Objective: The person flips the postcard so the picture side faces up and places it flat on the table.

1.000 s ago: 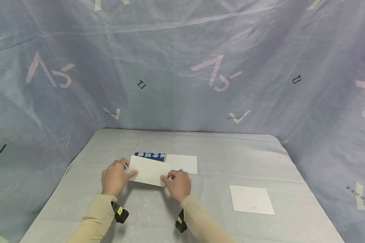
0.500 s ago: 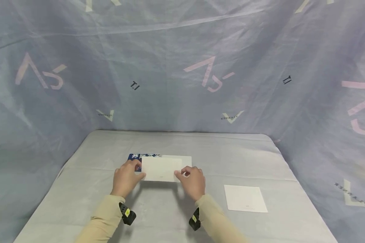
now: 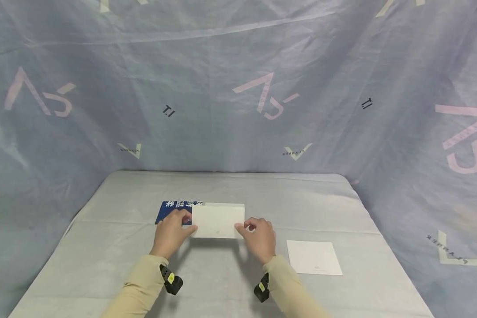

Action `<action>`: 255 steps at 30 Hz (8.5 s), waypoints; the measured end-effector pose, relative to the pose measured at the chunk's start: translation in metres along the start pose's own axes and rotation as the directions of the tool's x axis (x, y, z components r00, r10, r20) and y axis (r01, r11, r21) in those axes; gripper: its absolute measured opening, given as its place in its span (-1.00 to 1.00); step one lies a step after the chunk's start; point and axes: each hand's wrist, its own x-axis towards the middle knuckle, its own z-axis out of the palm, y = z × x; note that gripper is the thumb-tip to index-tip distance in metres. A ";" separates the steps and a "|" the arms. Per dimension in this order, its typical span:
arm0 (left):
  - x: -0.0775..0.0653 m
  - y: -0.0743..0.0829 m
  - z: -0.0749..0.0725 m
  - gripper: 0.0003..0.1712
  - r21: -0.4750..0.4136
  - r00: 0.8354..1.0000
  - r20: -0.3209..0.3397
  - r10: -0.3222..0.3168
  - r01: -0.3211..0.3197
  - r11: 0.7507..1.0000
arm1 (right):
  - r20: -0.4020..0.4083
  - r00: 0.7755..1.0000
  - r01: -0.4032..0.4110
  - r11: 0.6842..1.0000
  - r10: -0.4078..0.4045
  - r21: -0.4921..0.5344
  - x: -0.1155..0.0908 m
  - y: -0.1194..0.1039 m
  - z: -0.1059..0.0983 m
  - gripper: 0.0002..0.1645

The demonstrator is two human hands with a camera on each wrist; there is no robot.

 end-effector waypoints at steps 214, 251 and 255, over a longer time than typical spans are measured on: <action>-0.030 0.077 0.121 -0.54 0.394 0.975 0.078 0.207 -0.221 0.892 | 0.023 0.999 0.036 0.787 -0.028 -0.616 -0.024 0.085 -0.051 -0.54; -0.011 0.055 0.098 -0.73 0.203 0.991 -0.045 0.129 -0.118 0.972 | 0.081 0.996 -0.013 0.969 0.034 -0.246 -0.004 0.063 -0.056 -0.73; -0.009 0.053 0.092 -0.74 0.181 0.992 -0.055 0.111 -0.100 0.978 | 0.084 0.996 -0.020 0.973 0.040 -0.229 -0.002 0.060 -0.053 -0.72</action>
